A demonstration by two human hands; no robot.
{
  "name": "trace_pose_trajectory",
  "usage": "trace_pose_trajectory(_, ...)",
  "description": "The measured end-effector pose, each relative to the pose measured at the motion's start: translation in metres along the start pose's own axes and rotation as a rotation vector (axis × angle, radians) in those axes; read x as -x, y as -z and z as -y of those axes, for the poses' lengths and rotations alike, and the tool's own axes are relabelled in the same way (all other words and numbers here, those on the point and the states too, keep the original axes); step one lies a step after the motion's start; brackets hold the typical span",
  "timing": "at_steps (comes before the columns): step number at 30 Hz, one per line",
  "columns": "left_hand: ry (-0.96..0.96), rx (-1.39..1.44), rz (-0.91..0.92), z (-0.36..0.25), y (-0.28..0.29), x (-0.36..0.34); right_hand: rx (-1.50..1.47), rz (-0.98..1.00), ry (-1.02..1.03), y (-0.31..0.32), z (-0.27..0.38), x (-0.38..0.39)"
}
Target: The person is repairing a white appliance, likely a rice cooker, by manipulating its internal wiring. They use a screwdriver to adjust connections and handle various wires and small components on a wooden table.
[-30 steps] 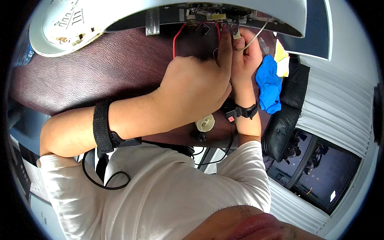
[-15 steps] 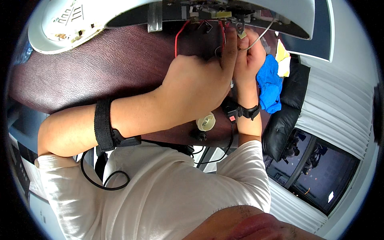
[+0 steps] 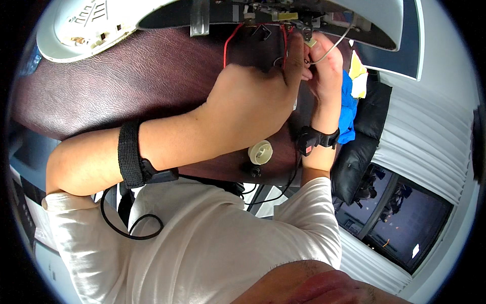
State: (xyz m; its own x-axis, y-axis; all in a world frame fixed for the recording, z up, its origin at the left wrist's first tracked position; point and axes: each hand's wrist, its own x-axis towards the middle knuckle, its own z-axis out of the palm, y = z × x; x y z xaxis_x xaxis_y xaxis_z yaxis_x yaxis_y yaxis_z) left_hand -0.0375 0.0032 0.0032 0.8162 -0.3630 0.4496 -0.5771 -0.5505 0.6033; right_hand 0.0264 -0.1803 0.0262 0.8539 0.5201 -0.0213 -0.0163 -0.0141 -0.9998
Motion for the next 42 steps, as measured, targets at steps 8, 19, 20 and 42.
trace_pose_trajectory(8,-0.105,-0.080,-0.179,0.005,-0.011,-0.002,0.318,-0.250,0.149,-0.017,-0.009,-0.001)
trace_pose_trajectory(19,-0.034,-0.058,-0.022,0.002,-0.002,-0.001,0.039,-0.250,-0.141,-0.025,0.006,-0.008)
trace_pose_trajectory(20,-0.038,-0.049,-0.035,0.003,-0.003,-0.001,-0.039,-0.242,-0.188,-0.025,0.007,-0.008)
trace_pose_trajectory(42,-0.032,-0.069,-0.032,0.001,0.001,-0.002,-0.278,-0.378,-0.380,-0.028,0.001,-0.009)
